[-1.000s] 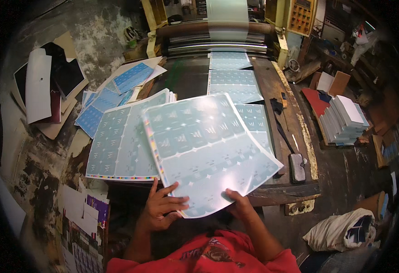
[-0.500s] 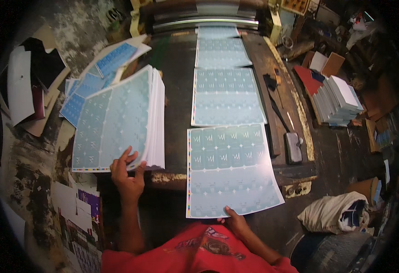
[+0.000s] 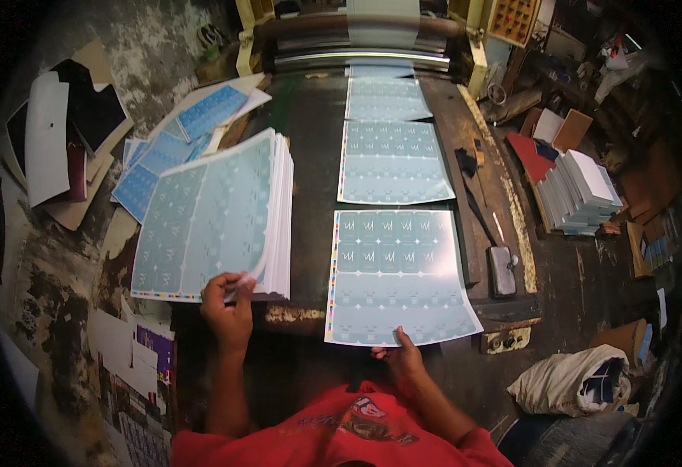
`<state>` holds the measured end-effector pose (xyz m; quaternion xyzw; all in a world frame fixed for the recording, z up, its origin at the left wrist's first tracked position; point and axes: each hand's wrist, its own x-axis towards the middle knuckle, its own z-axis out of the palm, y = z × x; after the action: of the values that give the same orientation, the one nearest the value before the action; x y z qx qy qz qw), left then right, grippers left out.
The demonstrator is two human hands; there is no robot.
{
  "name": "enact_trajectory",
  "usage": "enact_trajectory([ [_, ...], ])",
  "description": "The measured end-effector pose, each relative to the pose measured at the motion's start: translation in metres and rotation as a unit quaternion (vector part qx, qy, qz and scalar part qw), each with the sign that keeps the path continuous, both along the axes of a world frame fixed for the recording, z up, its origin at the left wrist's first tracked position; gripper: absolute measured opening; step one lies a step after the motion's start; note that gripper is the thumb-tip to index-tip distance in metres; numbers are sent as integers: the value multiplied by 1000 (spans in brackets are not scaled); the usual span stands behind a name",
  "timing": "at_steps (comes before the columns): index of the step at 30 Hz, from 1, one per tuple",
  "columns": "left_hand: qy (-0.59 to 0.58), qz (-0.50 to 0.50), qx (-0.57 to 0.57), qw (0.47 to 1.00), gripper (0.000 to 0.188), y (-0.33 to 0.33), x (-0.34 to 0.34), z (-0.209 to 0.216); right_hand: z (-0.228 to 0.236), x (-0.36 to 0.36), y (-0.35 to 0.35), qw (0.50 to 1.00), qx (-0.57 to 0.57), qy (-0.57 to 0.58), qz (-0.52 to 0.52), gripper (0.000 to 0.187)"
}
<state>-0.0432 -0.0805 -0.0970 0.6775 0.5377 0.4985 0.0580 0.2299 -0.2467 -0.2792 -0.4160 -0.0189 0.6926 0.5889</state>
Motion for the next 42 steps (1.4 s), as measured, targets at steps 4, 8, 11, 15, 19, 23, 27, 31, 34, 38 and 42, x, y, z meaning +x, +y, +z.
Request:
enact_trajectory([
  [4, 42, -75, -23, 996, 42, -8, -12, 16, -2, 2, 28, 999, 29, 12, -3, 62],
  [8, 49, -135, -68, 987, 33, -9, -17, 30, -14, 1, 54, 998, 16, 11, -63, 60],
  [11, 30, -136, -68, 988, 21, -6, -16, 27, -28, -3, 63, 993, 18, 5, -117, 52],
  [15, 32, -80, -35, 996, 15, -6, -11, 17, 4, -34, 66, 983, -3, -58, -174, 58],
  [19, -55, -28, -69, 996, 19, -8, -3, 5, 9, -42, 87, 951, 103, -287, -56, 74],
  [23, 3, 0, -59, 998, 23, -9, 5, 1, 8, -24, 175, 644, 271, -703, 129, 71],
  [27, 99, -45, -19, 994, 22, -7, 7, 8, -7, 29, 272, 387, 218, -859, 255, 70],
  [31, 102, -49, -38, 993, 24, -11, -2, 15, -4, 100, 311, 401, 142, -857, 292, 66],
  [34, 78, -54, -47, 994, 22, -11, 0, 16, 4, 139, 314, 415, -12, -874, 251, 66],
  [38, -262, -47, -128, 955, 20, -2, -2, 21, -9, 161, 294, 460, -42, -878, 128, 63],
  [42, -185, -82, -95, 975, 22, -7, -8, 30, 12, 110, 249, 782, 119, -590, 162, 65],
])
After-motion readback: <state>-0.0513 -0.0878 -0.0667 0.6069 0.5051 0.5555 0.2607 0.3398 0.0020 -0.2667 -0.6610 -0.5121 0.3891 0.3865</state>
